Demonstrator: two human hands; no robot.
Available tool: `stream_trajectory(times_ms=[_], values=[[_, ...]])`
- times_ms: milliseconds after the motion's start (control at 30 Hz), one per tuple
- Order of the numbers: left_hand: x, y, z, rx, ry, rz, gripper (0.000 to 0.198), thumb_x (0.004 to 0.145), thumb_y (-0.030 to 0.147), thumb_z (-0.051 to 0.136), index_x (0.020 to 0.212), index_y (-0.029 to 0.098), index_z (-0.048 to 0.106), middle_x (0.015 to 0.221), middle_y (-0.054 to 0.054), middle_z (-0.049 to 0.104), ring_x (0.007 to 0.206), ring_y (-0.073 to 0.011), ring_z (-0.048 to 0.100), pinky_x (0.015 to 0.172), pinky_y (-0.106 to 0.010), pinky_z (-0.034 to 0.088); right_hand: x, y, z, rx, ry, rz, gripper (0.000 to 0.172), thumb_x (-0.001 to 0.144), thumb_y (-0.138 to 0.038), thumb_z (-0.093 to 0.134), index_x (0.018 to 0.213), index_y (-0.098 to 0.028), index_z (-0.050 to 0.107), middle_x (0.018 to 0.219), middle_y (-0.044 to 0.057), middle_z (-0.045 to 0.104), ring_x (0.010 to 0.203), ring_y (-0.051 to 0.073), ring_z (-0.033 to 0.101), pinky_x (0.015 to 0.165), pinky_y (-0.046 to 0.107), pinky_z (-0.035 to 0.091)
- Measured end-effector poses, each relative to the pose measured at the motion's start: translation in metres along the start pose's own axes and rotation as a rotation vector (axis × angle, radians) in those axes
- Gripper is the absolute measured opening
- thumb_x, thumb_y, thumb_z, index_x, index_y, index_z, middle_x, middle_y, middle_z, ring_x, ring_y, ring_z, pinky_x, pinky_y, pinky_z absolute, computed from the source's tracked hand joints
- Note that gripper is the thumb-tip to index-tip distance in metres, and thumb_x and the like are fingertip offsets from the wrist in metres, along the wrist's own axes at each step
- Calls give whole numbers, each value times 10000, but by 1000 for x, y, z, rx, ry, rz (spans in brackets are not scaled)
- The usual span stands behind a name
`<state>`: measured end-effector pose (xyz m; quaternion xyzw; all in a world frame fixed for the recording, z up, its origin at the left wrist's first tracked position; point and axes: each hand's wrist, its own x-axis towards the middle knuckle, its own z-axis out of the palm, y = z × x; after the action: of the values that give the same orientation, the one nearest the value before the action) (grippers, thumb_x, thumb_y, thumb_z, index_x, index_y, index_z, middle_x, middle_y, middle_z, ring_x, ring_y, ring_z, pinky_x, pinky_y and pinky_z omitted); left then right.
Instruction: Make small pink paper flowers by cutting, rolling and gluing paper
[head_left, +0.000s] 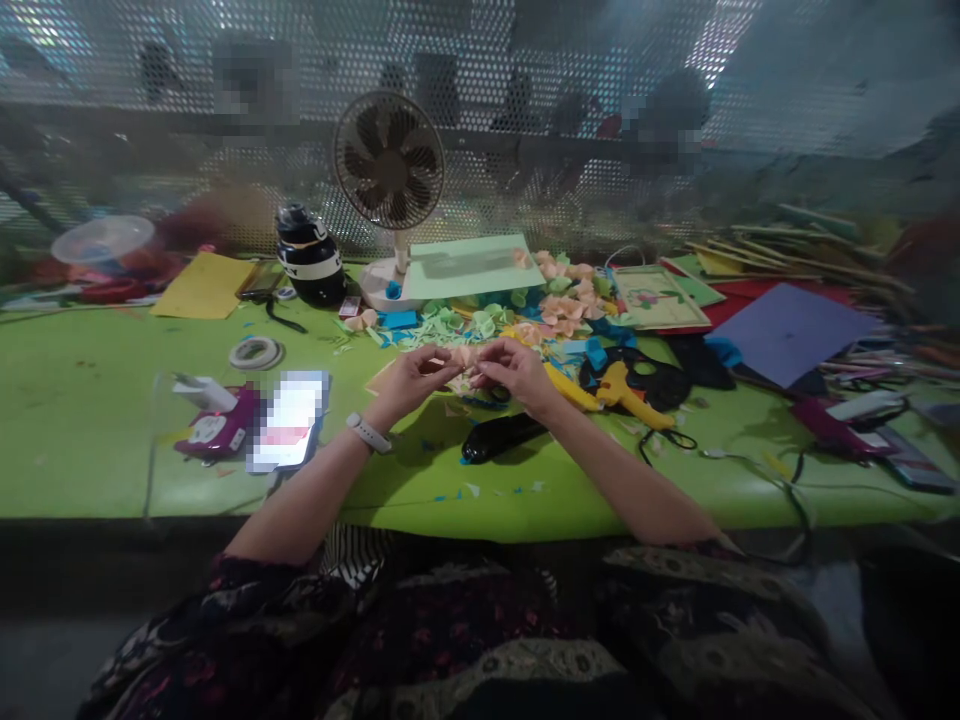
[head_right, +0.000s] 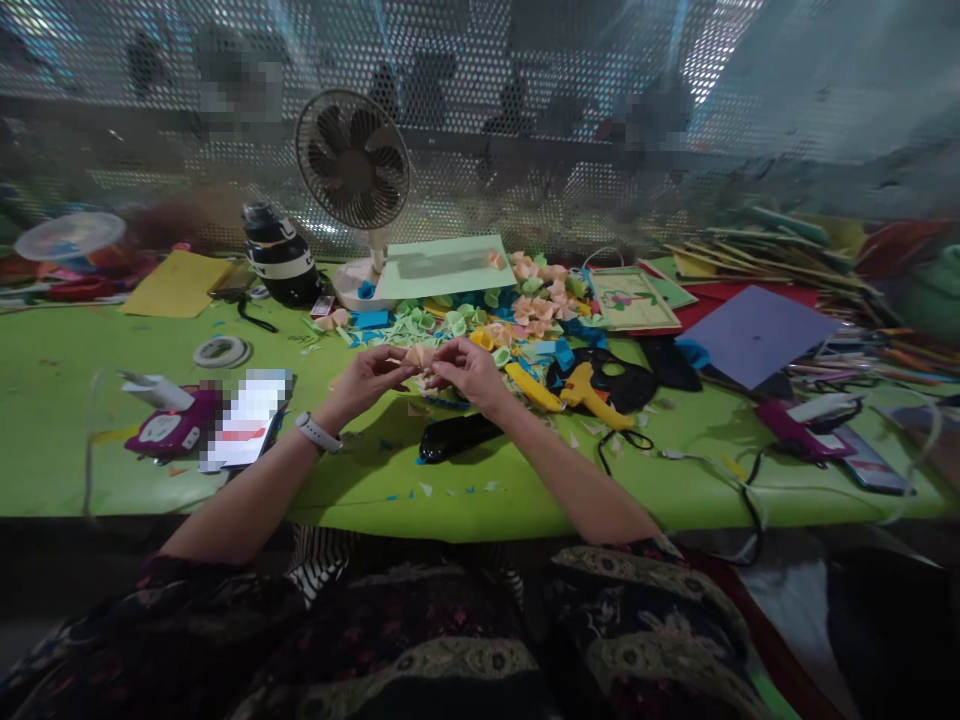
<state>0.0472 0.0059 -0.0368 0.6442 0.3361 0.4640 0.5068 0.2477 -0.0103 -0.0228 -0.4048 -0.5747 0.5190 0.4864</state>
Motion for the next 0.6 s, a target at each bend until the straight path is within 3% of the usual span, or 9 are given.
stream_trajectory(times_ms=[200,333,467,600], values=[[2,4,-3,67,112,24,401,665,537,829,759,158,737,877,-60,722,733,-156,663,614,-279,621,1,1,-1,-106,-103,32,339,711,-365,769,961,-202,607,802,-5,697,642,139,685,644,300,600],[5,0,-7,84,180,33,388,660,520,832,754,151,758,928,-76,724,724,-154,667,638,-303,640,-3,-17,-17,-417,-109,-69,390,765,-306,683,1131,-194,609,888,23,703,683,147,689,679,311,588],[7,-5,-11,158,209,91,348,701,495,810,750,153,767,908,-81,722,730,-164,668,619,-296,633,-23,-43,-63,-920,-19,-113,303,805,-284,616,1086,-187,676,957,75,733,836,208,697,784,349,556],[7,-4,-9,202,152,148,332,735,495,794,748,165,763,836,-81,724,724,-170,659,590,-273,606,-59,-58,-123,-1457,163,189,366,813,-288,589,1149,-162,660,1088,138,712,978,313,674,799,399,523]])
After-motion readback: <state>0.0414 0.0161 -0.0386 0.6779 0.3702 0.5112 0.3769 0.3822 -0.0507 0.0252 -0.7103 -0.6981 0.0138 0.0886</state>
